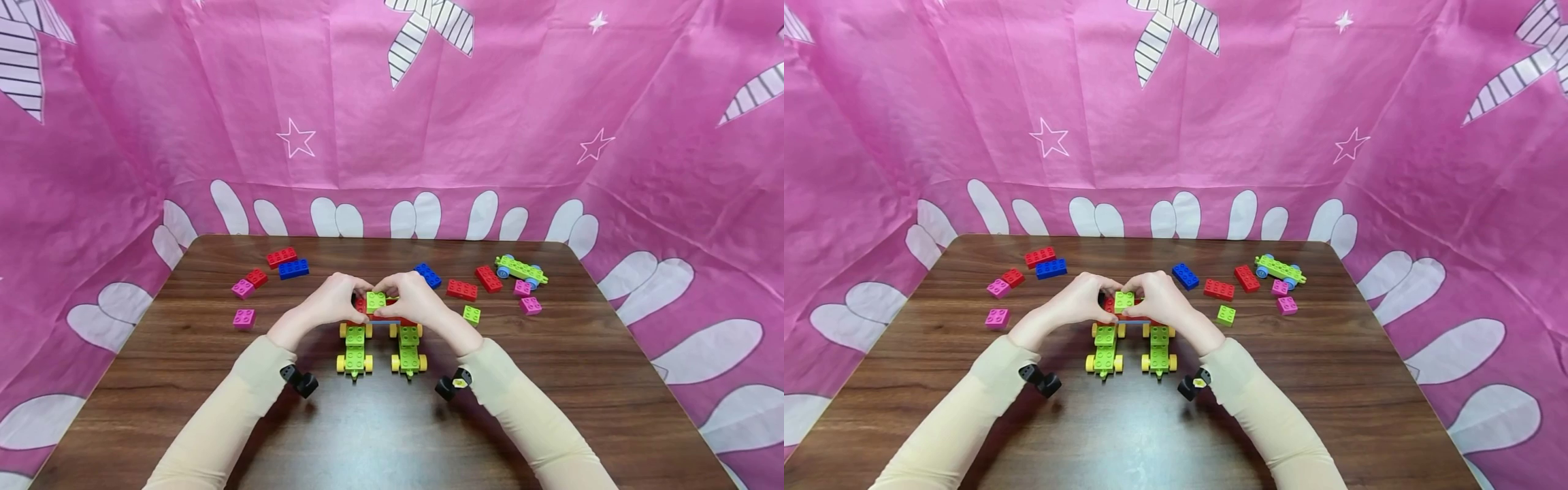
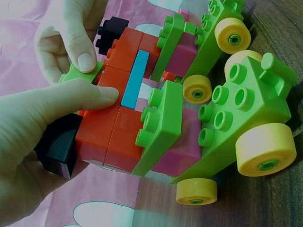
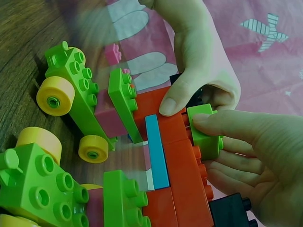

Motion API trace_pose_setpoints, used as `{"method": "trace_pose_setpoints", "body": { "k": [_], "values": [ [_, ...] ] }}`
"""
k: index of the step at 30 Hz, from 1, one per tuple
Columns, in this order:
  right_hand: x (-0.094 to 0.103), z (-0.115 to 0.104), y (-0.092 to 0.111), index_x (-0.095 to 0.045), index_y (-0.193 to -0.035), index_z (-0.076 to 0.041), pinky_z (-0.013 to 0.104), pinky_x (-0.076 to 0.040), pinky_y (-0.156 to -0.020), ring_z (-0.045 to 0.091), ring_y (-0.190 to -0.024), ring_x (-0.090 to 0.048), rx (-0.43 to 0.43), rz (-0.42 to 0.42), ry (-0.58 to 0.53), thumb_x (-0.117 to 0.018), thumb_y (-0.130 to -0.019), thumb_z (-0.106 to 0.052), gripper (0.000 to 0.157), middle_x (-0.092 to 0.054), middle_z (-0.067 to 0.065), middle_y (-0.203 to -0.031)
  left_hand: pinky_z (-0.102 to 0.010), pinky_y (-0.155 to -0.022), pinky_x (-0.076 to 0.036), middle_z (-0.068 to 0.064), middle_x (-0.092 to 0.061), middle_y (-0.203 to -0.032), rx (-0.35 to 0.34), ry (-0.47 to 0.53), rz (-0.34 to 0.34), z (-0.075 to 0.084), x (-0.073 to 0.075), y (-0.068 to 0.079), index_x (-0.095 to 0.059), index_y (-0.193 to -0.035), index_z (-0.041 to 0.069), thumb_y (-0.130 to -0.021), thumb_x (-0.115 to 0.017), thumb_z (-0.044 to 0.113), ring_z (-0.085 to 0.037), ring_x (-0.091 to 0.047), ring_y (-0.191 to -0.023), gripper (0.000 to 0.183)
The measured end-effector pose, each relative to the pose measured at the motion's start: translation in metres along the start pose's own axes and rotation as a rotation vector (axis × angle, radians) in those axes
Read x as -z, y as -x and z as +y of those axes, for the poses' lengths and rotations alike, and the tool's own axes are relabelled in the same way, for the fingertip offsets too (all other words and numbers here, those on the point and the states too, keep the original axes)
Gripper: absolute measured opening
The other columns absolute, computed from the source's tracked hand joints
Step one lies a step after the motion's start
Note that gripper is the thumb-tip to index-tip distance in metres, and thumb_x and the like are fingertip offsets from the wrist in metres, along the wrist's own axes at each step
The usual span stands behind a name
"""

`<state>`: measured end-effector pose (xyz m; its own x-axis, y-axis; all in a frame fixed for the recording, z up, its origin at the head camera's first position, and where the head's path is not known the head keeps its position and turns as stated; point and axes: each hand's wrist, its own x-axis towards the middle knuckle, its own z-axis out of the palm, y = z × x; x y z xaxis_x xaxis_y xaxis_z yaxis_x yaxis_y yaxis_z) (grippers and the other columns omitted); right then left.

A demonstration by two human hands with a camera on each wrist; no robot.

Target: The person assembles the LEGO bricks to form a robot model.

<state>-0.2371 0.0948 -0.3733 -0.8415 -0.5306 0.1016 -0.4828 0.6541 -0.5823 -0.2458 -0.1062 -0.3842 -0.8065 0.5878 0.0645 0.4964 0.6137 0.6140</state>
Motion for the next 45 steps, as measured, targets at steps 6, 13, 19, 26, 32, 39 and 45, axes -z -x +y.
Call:
{"method": "trace_pose_setpoints", "body": {
  "k": [6,13,19,26,32,39,45],
  "values": [
    [-0.0013,-0.0001,-0.0004,-0.073,-0.106,-0.007,0.031,-0.057,-0.078,0.018,-0.09,-0.069,-0.007,0.008,0.003,-0.082,-0.076,-0.022,0.034,-0.073,0.005,-0.101,-0.025,-0.069,-0.05,-0.006,-0.072,-0.099,-0.008,-0.001,-0.004,0.0,-0.0003,-0.0004,-0.068,-0.117,0.002,-0.071,-0.085,0.019,-0.012,-0.06,-0.082,0.053],
    [-0.0013,-0.0004,-0.0012,-0.074,-0.105,-0.007,0.029,-0.057,-0.076,0.018,-0.088,-0.069,0.007,0.019,0.023,-0.083,-0.076,-0.022,0.034,-0.074,0.005,-0.101,-0.024,-0.065,-0.048,-0.005,-0.072,-0.098,-0.01,-0.013,-0.001,0.0008,-0.0003,-0.0006,-0.068,-0.117,0.003,-0.07,-0.085,0.018,-0.011,-0.057,-0.077,0.053],
    [-0.0013,-0.0012,-0.0014,-0.074,-0.105,-0.007,0.029,-0.057,-0.075,0.019,-0.087,-0.069,0.023,0.025,0.054,-0.083,-0.076,-0.023,0.035,-0.074,0.006,-0.1,-0.026,-0.07,-0.051,-0.006,-0.073,-0.099,-0.007,-0.033,0.002,0.0012,-0.0007,-0.0012,-0.068,-0.117,0.002,-0.071,-0.085,0.017,-0.012,-0.06,-0.081,0.052],
    [-0.001,-0.0026,-0.0023,-0.075,-0.104,-0.007,0.029,-0.057,-0.073,0.02,-0.087,-0.069,0.03,0.025,0.073,-0.083,-0.076,-0.023,0.034,-0.074,0.006,-0.099,-0.026,-0.07,-0.051,-0.006,-0.073,-0.099,-0.012,-0.035,-0.002,0.0021,-0.0004,-0.0011,-0.068,-0.116,0.002,-0.07,-0.085,0.016,-0.012,-0.061,-0.08,0.051],
    [-0.0008,-0.0044,-0.0028,-0.075,-0.104,-0.007,0.028,-0.057,-0.073,0.019,-0.087,-0.069,0.019,0.018,0.077,-0.083,-0.075,-0.022,0.033,-0.074,0.006,-0.099,-0.025,-0.068,-0.051,-0.006,-0.073,-0.099,-0.012,-0.031,-0.001,0.0012,-0.0007,-0.0009,-0.068,-0.117,0.002,-0.07,-0.085,0.016,-0.011,-0.06,-0.079,0.051],
    [-0.0005,-0.0053,-0.0041,-0.075,-0.104,-0.006,0.029,-0.057,-0.074,0.02,-0.089,-0.069,-0.003,0.001,0.074,-0.083,-0.075,-0.023,0.034,-0.074,0.006,-0.099,-0.024,-0.064,-0.048,-0.005,-0.073,-0.097,-0.013,-0.02,0.01,0.0007,-0.002,-0.0007,-0.069,-0.115,0.003,-0.069,-0.086,0.014,-0.011,-0.057,-0.074,0.05],
    [0.0001,-0.0055,-0.0046,-0.075,-0.103,-0.006,0.028,-0.057,-0.074,0.019,-0.087,-0.069,-0.008,0.002,0.072,-0.084,-0.075,-0.022,0.033,-0.074,0.006,-0.097,-0.024,-0.065,-0.049,-0.005,-0.073,-0.097,-0.023,-0.028,0.02,0.0007,-0.0025,-0.0009,-0.069,-0.115,0.003,-0.069,-0.086,0.016,-0.01,-0.058,-0.075,0.051]
  ]
}}
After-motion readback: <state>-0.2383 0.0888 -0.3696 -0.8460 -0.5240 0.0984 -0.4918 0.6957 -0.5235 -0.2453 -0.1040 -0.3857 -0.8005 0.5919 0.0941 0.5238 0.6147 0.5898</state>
